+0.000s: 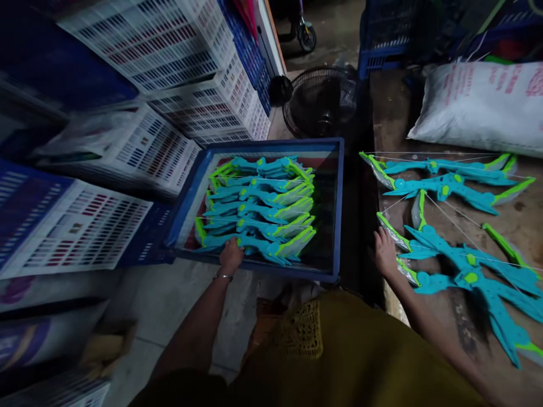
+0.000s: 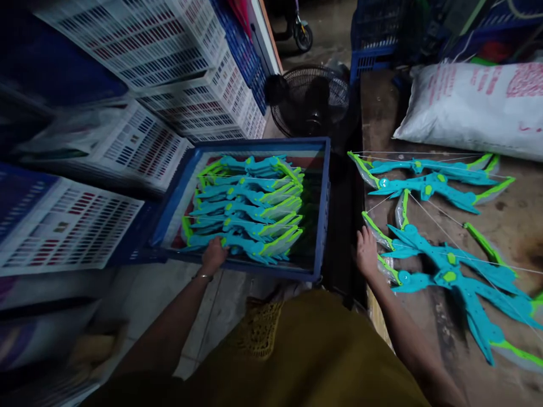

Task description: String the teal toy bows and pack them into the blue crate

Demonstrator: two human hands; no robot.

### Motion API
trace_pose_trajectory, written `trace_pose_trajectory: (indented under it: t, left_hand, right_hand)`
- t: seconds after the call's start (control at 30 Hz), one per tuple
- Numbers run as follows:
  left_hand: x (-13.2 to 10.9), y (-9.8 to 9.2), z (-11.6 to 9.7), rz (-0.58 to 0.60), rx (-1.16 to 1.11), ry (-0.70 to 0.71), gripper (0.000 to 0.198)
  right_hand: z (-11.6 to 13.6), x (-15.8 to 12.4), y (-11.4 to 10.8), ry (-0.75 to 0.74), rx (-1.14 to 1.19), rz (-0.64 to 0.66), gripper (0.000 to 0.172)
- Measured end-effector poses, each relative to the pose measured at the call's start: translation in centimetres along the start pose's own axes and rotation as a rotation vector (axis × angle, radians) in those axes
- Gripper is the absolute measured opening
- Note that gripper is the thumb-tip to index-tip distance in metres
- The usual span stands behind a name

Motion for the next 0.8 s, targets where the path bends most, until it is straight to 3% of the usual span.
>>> trace_pose_trajectory:
  t: [0.17, 0.37, 0.57, 0.8]
  left_hand:
    - [0.1, -0.3, 0.8, 0.011, -0.019, 0.043, 0.042]
    - [-0.2, -0.2, 2.0, -0.045, -0.074, 0.043, 0.042]
    - [0.0, -0.1, 2.4, -0.127, -0.126, 0.003, 0.038]
    - [0.1, -0.4, 2.8, -0.18, -0.157, -0.019, 0.035]
  right_hand:
    - [0.2, 3.7, 4.0, 0.13, -0.037, 0.111, 0.066]
    - [0.4, 3.8, 6.4, -0.026, -0.186, 0.234, 0.051]
    - [0.0, 3.9, 6.3, 0.003, -0.265, 0.318, 0.052]
    - [-2.4, 3.3, 4.3, -0.045, -0.195, 0.157, 0.054]
Point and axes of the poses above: each hand's wrist, its own x-axis towards the middle knuckle, its own y-axis out of the palm, z = x × y, the point moved 10 cm from there along x, towards the middle knuckle, and after that the axes turned 7 degrees about -x, right-handed, at the moved point
